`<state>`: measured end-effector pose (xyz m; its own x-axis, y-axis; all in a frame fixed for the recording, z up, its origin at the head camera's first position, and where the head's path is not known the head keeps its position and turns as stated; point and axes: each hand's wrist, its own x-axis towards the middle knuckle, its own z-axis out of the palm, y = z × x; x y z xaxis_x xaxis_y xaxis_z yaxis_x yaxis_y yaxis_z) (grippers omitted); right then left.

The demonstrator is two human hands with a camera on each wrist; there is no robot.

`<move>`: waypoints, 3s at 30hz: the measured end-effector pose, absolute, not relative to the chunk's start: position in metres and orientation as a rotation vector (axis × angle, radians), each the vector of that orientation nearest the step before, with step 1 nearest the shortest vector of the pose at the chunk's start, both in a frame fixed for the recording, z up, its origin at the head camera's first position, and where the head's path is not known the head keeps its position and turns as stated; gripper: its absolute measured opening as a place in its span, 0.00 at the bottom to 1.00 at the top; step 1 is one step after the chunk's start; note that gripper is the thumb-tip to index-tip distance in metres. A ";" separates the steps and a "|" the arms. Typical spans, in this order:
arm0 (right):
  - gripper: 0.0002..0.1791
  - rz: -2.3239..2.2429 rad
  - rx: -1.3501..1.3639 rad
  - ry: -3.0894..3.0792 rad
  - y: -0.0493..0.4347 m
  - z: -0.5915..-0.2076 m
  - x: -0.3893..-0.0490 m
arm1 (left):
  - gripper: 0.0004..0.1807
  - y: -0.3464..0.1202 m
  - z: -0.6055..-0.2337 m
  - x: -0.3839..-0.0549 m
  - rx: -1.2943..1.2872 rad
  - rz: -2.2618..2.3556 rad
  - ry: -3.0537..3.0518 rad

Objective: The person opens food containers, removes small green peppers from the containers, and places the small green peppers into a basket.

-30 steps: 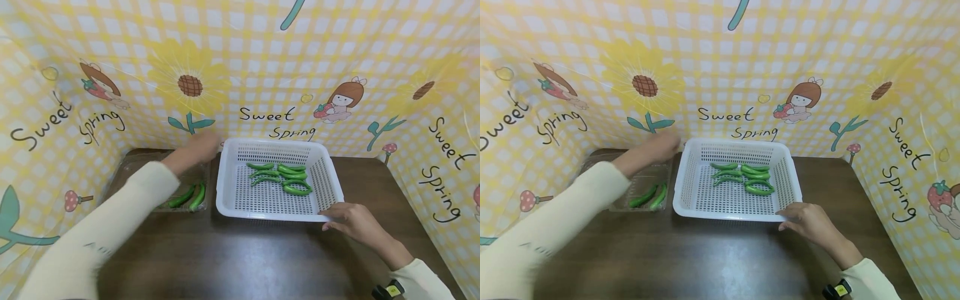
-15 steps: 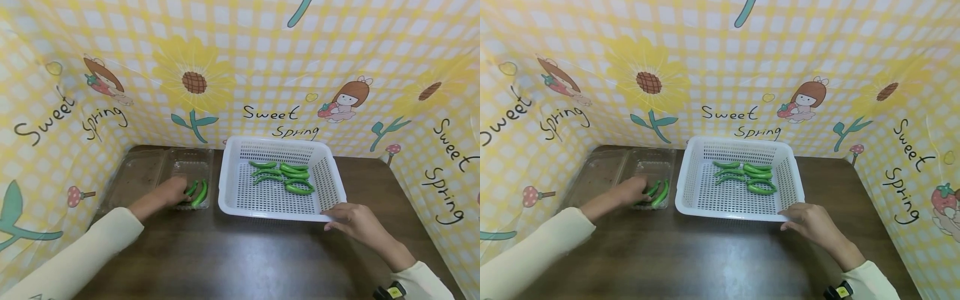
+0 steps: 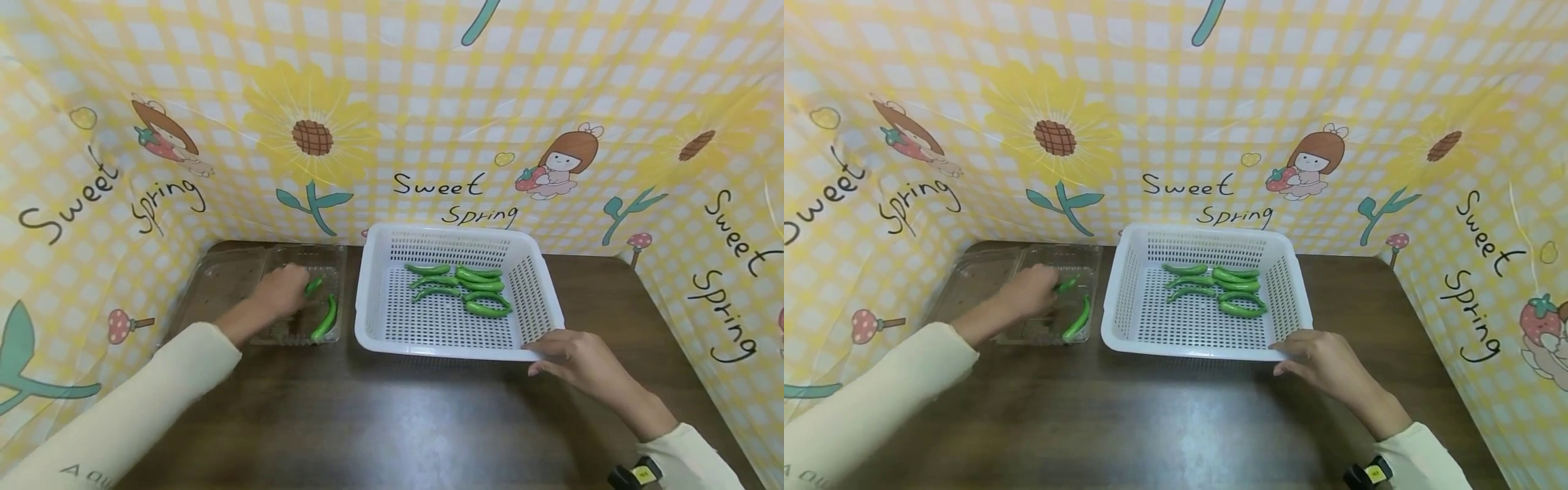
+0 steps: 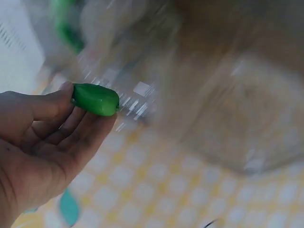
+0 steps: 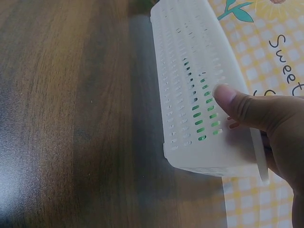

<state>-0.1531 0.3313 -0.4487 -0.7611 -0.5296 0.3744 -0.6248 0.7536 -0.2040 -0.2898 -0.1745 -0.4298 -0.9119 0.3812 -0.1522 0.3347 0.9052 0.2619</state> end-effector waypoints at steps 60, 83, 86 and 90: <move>0.21 0.454 0.878 -2.707 0.336 -0.452 -0.156 | 0.09 0.078 -0.432 -0.316 1.036 -0.106 2.547; 0.21 0.442 0.900 -2.666 0.331 -0.449 -0.156 | 0.09 -0.074 -0.363 -0.297 0.793 0.223 2.836; 0.21 0.449 0.905 -2.643 0.331 -0.450 -0.154 | 0.09 -0.116 -0.381 -0.286 0.698 0.299 2.785; 0.21 0.465 0.893 -2.628 0.334 -0.451 -0.151 | 0.22 -0.147 -0.412 -0.278 0.566 0.450 2.621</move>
